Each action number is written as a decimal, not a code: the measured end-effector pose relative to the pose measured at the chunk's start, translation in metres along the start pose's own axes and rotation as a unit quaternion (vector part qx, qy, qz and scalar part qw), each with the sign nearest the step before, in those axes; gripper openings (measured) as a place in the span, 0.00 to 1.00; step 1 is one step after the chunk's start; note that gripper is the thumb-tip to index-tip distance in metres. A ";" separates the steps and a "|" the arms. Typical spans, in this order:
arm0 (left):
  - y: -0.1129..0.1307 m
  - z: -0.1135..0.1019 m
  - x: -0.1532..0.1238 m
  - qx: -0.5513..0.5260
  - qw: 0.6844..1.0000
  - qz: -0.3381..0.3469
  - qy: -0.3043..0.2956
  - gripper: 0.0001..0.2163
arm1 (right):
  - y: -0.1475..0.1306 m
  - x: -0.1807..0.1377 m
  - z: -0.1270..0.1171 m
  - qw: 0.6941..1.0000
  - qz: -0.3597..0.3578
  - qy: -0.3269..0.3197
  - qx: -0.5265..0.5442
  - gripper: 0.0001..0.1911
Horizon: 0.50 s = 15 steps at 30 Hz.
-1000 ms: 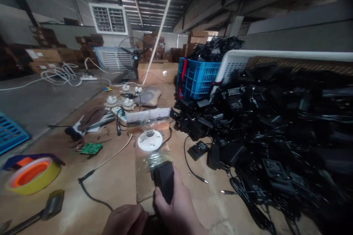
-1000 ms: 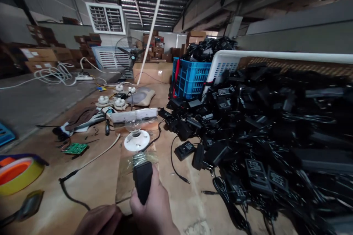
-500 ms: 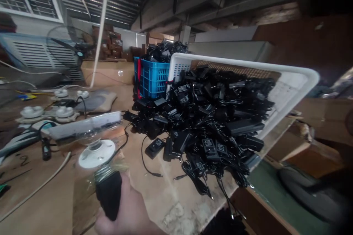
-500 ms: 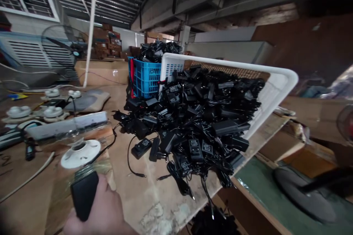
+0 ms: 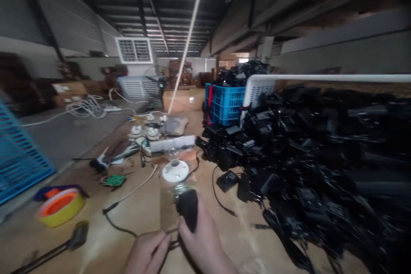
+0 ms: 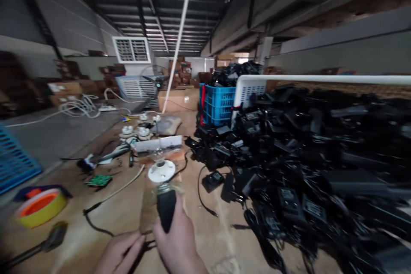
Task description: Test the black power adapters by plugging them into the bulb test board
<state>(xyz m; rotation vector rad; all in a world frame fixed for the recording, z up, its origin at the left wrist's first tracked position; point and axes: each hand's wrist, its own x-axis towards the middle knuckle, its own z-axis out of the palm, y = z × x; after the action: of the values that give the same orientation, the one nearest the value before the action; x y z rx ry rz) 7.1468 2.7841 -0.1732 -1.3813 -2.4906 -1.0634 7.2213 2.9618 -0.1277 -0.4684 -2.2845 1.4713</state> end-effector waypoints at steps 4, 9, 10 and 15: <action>0.009 0.002 0.001 0.019 1.000 0.006 0.019 0.19 | 0.012 -0.001 0.007 1.000 -0.022 0.018 0.002 0.31; 0.015 0.002 0.002 -0.005 0.999 -0.017 0.028 0.19 | 0.008 0.000 -0.003 0.997 -0.020 0.023 0.068 0.27; 0.016 0.001 0.002 -0.016 0.999 -0.023 0.025 0.18 | 0.002 -0.002 -0.011 0.994 -0.011 0.006 0.107 0.25; 0.018 -0.005 0.000 -0.124 0.992 -0.021 -0.011 0.10 | -0.019 -0.026 -0.048 0.916 0.097 -0.275 0.276 0.16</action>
<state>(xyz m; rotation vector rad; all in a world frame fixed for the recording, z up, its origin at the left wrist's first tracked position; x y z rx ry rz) 7.1602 2.7872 -0.1604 -1.4116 -2.4813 -1.4165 7.2662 2.9799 -0.0951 -0.1117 -2.0717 2.5006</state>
